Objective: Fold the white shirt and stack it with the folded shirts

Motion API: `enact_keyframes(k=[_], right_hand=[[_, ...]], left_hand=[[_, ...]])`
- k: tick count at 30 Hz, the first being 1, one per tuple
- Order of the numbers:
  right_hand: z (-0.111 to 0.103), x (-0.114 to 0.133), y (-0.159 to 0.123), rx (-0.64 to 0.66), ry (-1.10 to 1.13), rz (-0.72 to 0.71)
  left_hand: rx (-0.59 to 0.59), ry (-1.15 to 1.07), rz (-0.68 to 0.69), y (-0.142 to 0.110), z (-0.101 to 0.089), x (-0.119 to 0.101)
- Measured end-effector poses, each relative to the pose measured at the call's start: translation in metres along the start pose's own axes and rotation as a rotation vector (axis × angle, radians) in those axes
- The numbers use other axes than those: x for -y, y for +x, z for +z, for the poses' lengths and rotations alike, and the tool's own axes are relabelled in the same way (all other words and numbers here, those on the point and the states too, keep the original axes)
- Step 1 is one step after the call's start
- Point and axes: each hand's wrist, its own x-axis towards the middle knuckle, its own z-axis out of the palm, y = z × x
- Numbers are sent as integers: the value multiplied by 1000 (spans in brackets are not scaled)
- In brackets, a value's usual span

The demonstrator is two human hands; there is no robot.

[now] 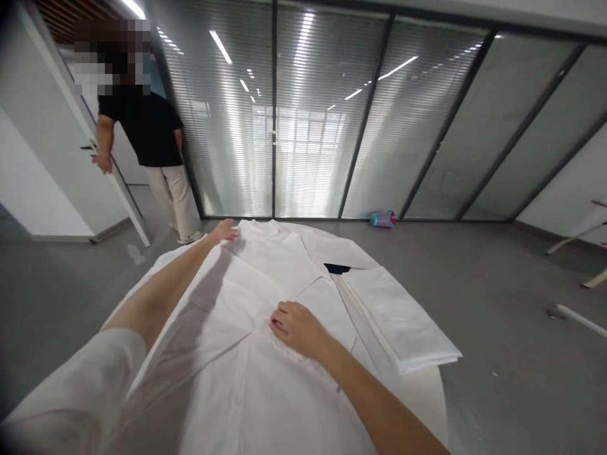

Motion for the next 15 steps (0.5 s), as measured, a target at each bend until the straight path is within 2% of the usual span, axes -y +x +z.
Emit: enact_keyframes(k=[4, 7, 10, 15], right_hand=[[1, -3, -1, -7, 123, 44], [-3, -10, 18, -14, 165, 104], [-4, -31, 60, -103, 191, 187], [-9, -99, 156, -296, 312, 445]], left_hand=[[-96, 62, -38, 23, 21, 17], [-139, 99, 26, 30, 28, 28], [-122, 131, 129, 28, 26, 38], [-77, 171, 289, 17, 15, 48]])
